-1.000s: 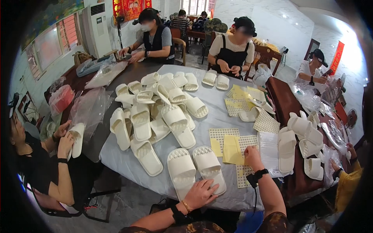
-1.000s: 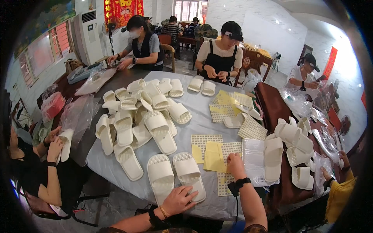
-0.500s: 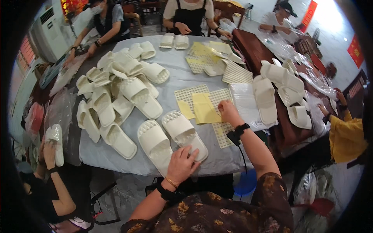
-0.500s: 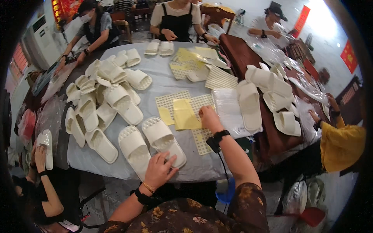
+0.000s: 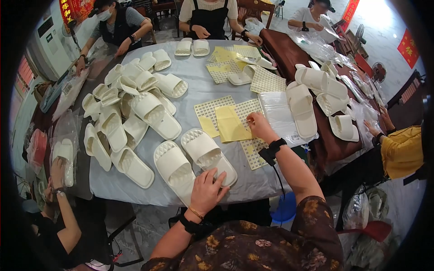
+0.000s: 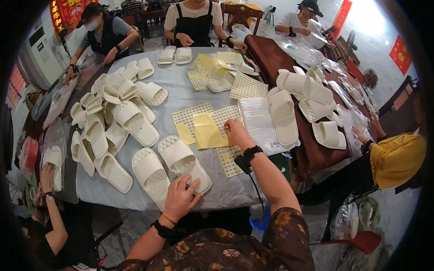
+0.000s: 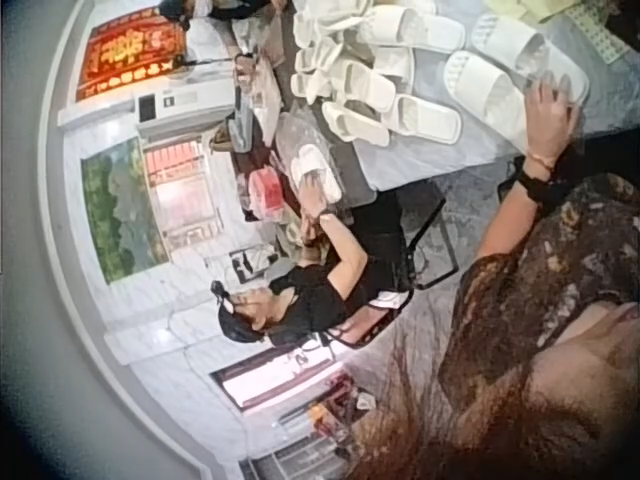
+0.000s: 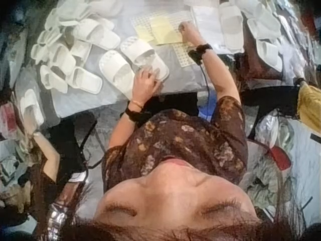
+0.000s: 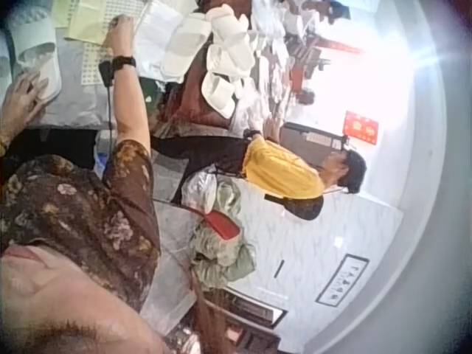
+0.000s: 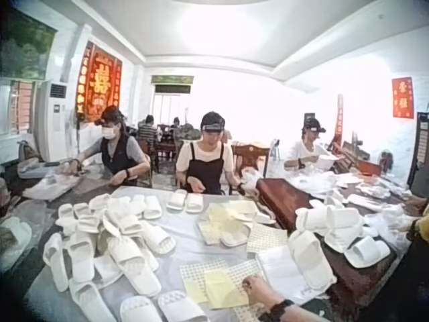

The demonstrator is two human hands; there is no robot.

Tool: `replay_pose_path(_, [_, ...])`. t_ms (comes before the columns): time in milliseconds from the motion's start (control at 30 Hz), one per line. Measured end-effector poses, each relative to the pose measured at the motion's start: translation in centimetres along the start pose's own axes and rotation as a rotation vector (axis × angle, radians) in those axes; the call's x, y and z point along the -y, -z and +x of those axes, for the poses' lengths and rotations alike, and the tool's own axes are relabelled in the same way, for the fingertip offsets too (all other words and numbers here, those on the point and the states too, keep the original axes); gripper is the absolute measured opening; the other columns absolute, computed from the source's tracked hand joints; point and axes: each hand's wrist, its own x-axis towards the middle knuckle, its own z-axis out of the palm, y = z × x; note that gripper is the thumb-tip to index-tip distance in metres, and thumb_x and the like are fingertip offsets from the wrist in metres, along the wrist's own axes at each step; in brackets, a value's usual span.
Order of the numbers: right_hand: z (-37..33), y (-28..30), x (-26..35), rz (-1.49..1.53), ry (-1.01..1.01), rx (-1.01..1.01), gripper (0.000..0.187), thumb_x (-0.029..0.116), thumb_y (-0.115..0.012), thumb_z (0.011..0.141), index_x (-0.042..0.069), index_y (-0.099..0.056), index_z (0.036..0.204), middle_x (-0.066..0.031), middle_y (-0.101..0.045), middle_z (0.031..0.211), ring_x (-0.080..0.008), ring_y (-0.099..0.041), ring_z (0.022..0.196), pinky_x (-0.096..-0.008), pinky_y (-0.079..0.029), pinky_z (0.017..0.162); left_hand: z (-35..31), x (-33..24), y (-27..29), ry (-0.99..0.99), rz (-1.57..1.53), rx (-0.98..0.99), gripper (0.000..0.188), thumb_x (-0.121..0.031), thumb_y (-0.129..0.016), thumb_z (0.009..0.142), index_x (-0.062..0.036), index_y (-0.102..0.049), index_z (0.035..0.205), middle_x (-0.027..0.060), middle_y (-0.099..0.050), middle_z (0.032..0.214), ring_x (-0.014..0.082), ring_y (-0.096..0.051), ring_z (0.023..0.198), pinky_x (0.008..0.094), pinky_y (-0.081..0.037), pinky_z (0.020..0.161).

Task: The recorder is assembling white sandals by inserting small circular pads into pre-cut holes in the upper part of the sandal.

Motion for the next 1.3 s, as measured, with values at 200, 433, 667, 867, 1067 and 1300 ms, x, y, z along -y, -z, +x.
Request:
replay_pose_path(200, [0.2, 0.3, 1.2, -0.045, -0.010, 0.042, 0.013, 0.005, -0.061, 0.086, 0.003, -0.065, 0.098, -0.0196, -0.060, 0.103, -0.0378, -0.060, 0.094, -0.0412, -0.050, 0.085, 0.1, 0.4, 0.1, -0.009, 0.021, -0.014, 0.049, -0.032, -0.074, 0.081, -0.0113, -0.063, 0.124, 0.0158, -0.056, 0.123, 0.0346, -0.053, 0.112, 0.0442, -0.044, 0.093])
replay_pose_path(433, [0.7, -0.1, 0.8, 0.004, -0.022, 0.001, 0.010, 0.006, -0.060, 0.087, 0.004, -0.067, 0.093, -0.0201, -0.061, 0.101, -0.0391, -0.059, 0.095, -0.0420, -0.050, 0.086, 0.1, 0.4, 0.1, -0.021, 0.046, -0.012, 0.049, -0.034, -0.072, 0.082, -0.0117, -0.061, 0.124, 0.0148, -0.056, 0.124, 0.0325, -0.052, 0.112, 0.0438, -0.044, 0.093])
replay_pose_path(667, [0.1, 0.4, 0.6, -0.078, 0.001, 0.081, 0.009, 0.005, -0.062, 0.083, 0.004, -0.066, 0.091, -0.0194, -0.062, 0.098, -0.0385, -0.058, 0.094, -0.0421, -0.050, 0.084, -0.3, 0.4, -0.6, -0.013, -0.001, -0.007, 0.047, -0.032, -0.074, 0.082, -0.0119, -0.063, 0.122, 0.0151, -0.056, 0.123, 0.0342, -0.054, 0.110, 0.0437, -0.045, 0.092])
replay_pose_path(867, [0.2, -0.2, 0.7, -0.052, -0.010, -0.005, 0.006, 0.005, -0.062, 0.085, 0.004, -0.065, 0.089, -0.0190, -0.061, 0.097, -0.0384, -0.058, 0.093, -0.0424, -0.050, 0.083, -0.3, 0.4, -0.3, -0.031, 0.036, -0.034, 0.047, -0.033, -0.073, 0.083, -0.0126, -0.062, 0.124, 0.0132, -0.056, 0.122, 0.0324, -0.053, 0.112, 0.0425, -0.045, 0.092])
replay_pose_path(1067, [0.6, -0.6, -0.2, -0.076, 0.025, 0.014, 0.005, 0.005, -0.061, 0.086, 0.004, -0.064, 0.090, -0.0189, -0.060, 0.098, -0.0388, -0.058, 0.091, -0.0434, -0.050, 0.082, -0.3, 0.6, -0.6, -0.028, 0.042, -0.044, 0.048, -0.035, -0.072, 0.084, -0.0125, -0.061, 0.124, 0.0126, -0.056, 0.123, 0.0318, -0.053, 0.112, 0.0423, -0.045, 0.092])
replay_pose_path(1300, [0.6, -0.7, -0.1, -0.062, -0.011, -0.027, 0.007, 0.006, -0.061, 0.086, 0.004, -0.065, 0.092, -0.0196, -0.060, 0.099, -0.0390, -0.059, 0.091, -0.0437, -0.050, 0.081, -0.4, 0.6, -0.4, -0.018, 0.042, -0.020, 0.048, -0.036, -0.071, 0.085, -0.0136, -0.061, 0.126, 0.0123, -0.056, 0.124, 0.0311, -0.052, 0.113, 0.0419, -0.045, 0.094])
